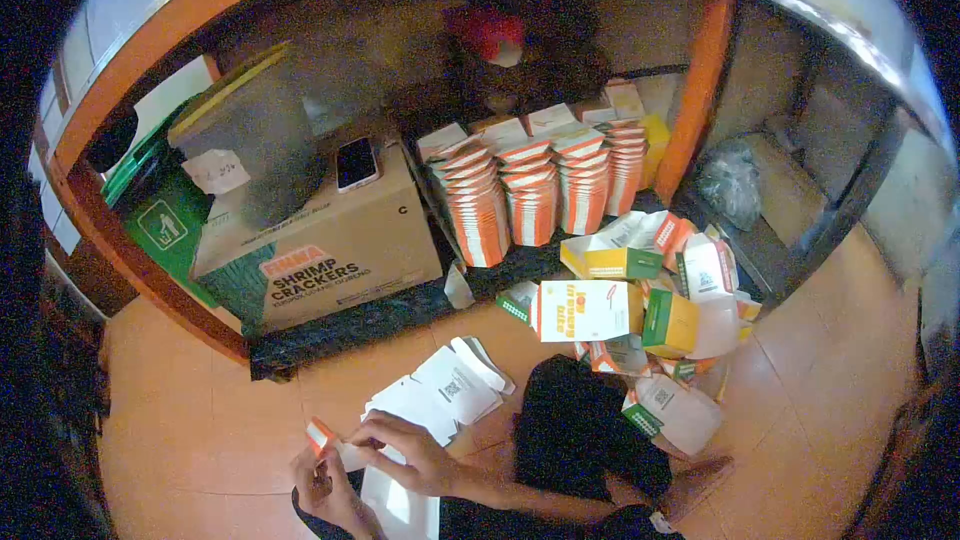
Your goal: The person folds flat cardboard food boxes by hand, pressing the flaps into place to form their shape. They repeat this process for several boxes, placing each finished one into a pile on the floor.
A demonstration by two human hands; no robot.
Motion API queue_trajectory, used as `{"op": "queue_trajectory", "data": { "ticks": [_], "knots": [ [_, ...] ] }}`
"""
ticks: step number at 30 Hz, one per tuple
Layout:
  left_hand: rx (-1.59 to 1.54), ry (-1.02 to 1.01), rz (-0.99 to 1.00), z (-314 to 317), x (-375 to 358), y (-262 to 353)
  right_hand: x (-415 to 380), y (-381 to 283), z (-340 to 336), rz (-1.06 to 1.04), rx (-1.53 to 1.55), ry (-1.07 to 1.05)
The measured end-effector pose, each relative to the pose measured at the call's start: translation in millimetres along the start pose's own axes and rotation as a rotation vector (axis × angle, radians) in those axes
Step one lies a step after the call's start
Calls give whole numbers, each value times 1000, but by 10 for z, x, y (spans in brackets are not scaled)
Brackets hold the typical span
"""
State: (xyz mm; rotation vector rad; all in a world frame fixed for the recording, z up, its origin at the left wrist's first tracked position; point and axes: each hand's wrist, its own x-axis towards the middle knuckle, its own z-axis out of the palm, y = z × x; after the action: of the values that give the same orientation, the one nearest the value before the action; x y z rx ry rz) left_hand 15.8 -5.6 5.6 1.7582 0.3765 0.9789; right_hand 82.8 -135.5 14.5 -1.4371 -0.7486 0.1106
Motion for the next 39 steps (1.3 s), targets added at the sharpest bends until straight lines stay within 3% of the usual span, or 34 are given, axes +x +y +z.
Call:
{"op": "queue_trajectory", "data": {
  "ticks": [2,5,10,13,14,17,18,19,20,22,23,24,25,26,27,28,29,30,31,32,35,36,38,39],
  "knots": [
    [271,-8,159,-22,-36,54,12,19,76,-127,-9,63],
    [23,-2,186,-24,-170,-166,-2,31,187,-164,-4,121],
    [8,-5,121,18,-190,4,-33,60,218,-190,-15,153],
    [-245,31,524,189,-117,-25,-75,127,296,-230,-99,189],
    [108,111,316,198,-259,64,-106,119,315,-250,-145,196],
    [310,139,458,197,-291,207,-99,35,268,-355,-273,149],
    [439,179,659,11,-346,-488,-84,68,274,-437,-314,168],
    [32,39,232,21,-271,-164,-78,94,270,-521,-354,183],
    [-71,11,111,-25,-242,-111,-116,70,231,-509,-437,173],
    [-206,-103,296,-227,-80,-450,-172,-12,151,-487,-600,151],
    [-321,-283,597,-395,66,-811,-193,73,161,-360,-649,121],
    [-206,-48,65,-256,80,-152,-212,234,200,-235,-696,92],
    [-213,-50,66,-185,82,83,-216,321,207,-112,-741,63],
    [-164,208,-389,-146,87,177,-188,222,170,-8,-641,118],
    [-246,234,-314,-140,107,74,-161,123,134,89,-538,181],
    [-326,258,-240,-140,107,-48,-166,136,127,-11,-599,245],
    [-479,25,-155,-163,54,-248,-171,158,119,-111,-661,310],
    [-629,-210,-67,-198,-33,-499,-110,268,138,-368,-754,368],
    [-775,-446,23,-173,-72,-536,-102,226,141,-347,-682,277],
    [-638,-330,-531,-201,-92,-543,-92,140,159,-325,-607,187],
    [-194,-220,-416,-275,-150,-1006,-98,264,262,-326,-531,116],
    [-138,-214,-438,-65,7,-98,-91,201,213,-361,-509,140],
    [-236,-221,19,-123,-30,-229,-43,139,124,-490,-481,230],
    [-282,-218,249,-149,-45,-274,-20,74,77,-355,-323,211]
  ]
}}
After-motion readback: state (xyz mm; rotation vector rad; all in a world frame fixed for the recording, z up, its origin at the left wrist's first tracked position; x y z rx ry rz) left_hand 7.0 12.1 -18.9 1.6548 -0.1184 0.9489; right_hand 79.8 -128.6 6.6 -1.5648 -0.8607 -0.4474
